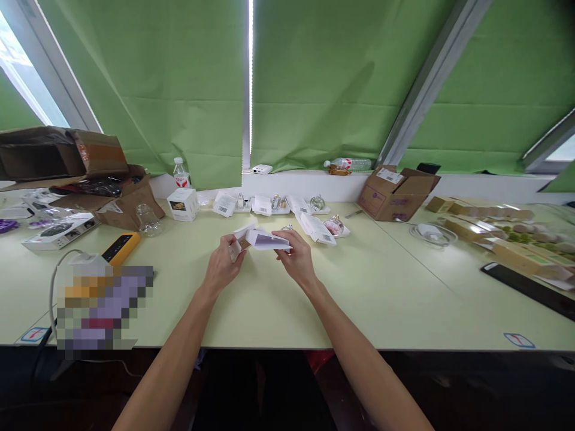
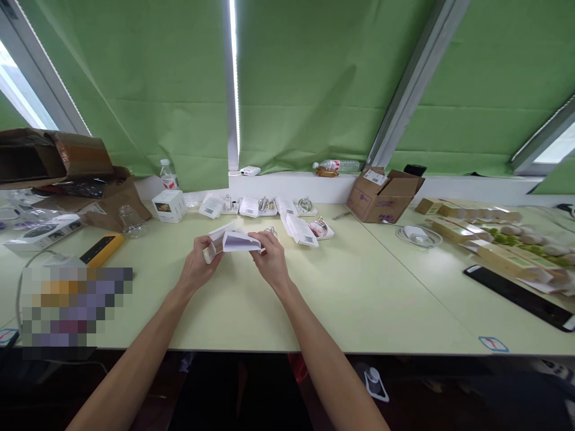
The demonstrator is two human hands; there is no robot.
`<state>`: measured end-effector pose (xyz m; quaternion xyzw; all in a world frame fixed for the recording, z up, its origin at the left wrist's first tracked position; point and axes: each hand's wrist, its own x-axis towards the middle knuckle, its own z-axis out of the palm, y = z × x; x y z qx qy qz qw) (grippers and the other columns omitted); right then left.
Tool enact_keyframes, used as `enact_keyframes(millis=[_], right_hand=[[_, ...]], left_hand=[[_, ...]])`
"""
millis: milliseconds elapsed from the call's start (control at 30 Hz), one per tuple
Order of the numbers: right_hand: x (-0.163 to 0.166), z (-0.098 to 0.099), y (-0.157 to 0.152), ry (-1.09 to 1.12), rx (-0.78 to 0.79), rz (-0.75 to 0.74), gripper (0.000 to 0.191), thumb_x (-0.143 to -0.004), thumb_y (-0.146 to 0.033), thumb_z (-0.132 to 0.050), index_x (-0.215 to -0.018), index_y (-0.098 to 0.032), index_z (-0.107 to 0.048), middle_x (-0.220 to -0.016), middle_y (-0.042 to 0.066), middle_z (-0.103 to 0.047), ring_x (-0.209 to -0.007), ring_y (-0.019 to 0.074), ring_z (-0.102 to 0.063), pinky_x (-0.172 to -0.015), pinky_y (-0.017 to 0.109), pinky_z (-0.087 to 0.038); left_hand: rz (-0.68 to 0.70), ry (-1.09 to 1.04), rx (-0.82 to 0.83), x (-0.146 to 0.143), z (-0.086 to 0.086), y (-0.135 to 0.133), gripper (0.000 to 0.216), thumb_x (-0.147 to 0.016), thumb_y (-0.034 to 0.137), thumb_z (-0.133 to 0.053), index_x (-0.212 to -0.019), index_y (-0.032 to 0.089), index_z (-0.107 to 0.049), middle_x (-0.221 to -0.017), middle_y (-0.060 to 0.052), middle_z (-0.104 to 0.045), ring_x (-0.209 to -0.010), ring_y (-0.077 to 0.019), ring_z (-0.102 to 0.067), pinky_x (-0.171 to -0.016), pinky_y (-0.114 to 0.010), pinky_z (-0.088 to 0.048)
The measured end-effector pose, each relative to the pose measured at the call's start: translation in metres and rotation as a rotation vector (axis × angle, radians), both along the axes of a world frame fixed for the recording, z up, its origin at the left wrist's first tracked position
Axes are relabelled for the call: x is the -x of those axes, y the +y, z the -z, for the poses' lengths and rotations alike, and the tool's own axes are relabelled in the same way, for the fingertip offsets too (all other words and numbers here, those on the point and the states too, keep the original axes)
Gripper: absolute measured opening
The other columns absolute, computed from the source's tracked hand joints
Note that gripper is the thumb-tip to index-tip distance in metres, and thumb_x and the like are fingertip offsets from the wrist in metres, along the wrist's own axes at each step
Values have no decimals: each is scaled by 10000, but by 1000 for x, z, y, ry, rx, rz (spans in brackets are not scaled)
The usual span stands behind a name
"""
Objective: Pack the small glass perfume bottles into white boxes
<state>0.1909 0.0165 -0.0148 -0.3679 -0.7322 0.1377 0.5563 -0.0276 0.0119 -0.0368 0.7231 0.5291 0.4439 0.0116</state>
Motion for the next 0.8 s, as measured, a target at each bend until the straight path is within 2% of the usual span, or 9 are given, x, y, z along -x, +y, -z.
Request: enact_keyframes(millis=[267, 600, 800], right_hand=[[1, -4, -3, -40, -40, -25, 295, -863, -215, -544, -1140, -273, -624, -1139, 63, -565, -820, 155, -600, -549, 263, -588], [4, -7, -8, -81, -86, -10, 259, -902, -310, -518, -1140, -256, -607, -1088, 84, -601, -855, 176, -605, -528, 247, -545], [3, -8, -8, -95, -112, -29, 256, -900, -277, -518, -1137, -270, -616, -1062, 75, -600, -792, 160, -593, -507, 238, -519]], left_hand=[[32, -27, 22, 1, -1, 0, 376, -817, 284, -572, -1114, 235, -347, -1002, -77, -609, -875, -269, -653, -663, -343, -483], [122, -131, 3, -2, -1, -3, 360, -834, 288, -578, -1115, 231, -360, -1049, -86, -585, -981, -263, -641, -744, -353, -497], [90, -85, 7, -2, -4, -4, 378, -827, 303, -584, -1127, 240, -362, -1058, -79, -604, -987, -264, -641, -747, -364, -504]])
